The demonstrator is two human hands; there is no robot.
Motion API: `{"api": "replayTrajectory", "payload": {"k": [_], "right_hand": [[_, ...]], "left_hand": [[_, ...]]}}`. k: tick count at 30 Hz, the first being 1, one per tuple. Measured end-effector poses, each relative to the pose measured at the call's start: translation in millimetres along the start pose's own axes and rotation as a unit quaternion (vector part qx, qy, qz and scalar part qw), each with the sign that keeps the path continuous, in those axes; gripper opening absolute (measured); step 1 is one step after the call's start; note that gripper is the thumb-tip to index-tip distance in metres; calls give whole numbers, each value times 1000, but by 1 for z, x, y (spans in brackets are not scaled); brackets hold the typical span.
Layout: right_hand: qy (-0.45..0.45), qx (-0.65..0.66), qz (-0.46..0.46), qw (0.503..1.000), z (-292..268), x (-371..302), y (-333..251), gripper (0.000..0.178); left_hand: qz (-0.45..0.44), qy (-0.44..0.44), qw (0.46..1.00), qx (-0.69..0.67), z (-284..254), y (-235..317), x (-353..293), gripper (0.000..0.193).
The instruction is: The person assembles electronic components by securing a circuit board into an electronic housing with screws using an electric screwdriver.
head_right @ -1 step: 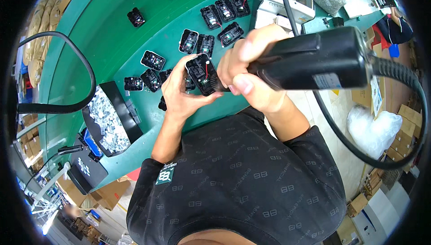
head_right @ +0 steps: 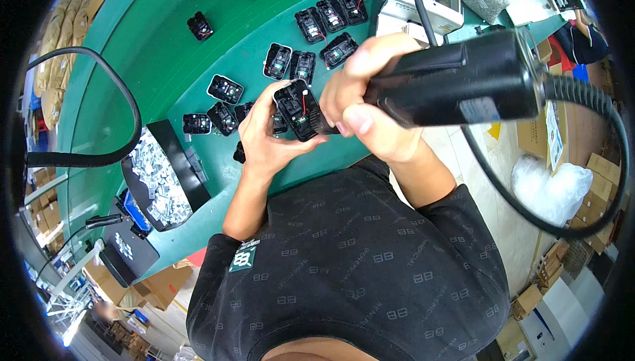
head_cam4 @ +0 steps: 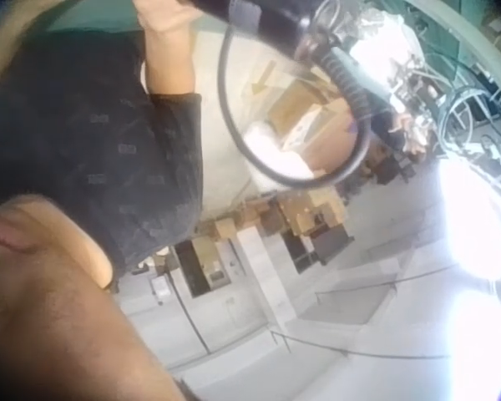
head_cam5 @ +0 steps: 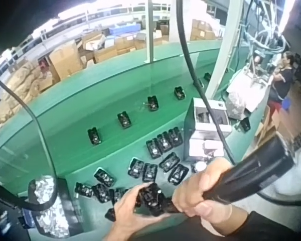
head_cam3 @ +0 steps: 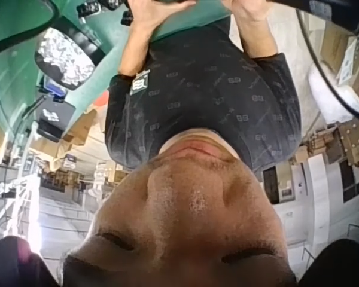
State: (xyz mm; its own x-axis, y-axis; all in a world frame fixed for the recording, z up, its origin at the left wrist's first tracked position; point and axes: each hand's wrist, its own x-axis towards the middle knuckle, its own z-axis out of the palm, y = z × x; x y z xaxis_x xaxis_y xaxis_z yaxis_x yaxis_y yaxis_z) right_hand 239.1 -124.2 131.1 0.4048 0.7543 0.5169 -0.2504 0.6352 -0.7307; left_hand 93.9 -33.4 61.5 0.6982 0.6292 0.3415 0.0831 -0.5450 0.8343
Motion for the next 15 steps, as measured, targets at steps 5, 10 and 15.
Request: {"api": "replayTrajectory", "payload": {"k": [5,10,15], "right_hand": [[-92,1,-65,994,-1,10,-23,41],[-40,7,3,999,7,6,-5,31],[-17,12,11,1000,8,1,-2,32]], "left_hand": [[56,-12,998,16,4,4,1,80],[59,-13,998,16,5,5,-2,82],[72,-3,997,-14,4,5,-2,83]]}}
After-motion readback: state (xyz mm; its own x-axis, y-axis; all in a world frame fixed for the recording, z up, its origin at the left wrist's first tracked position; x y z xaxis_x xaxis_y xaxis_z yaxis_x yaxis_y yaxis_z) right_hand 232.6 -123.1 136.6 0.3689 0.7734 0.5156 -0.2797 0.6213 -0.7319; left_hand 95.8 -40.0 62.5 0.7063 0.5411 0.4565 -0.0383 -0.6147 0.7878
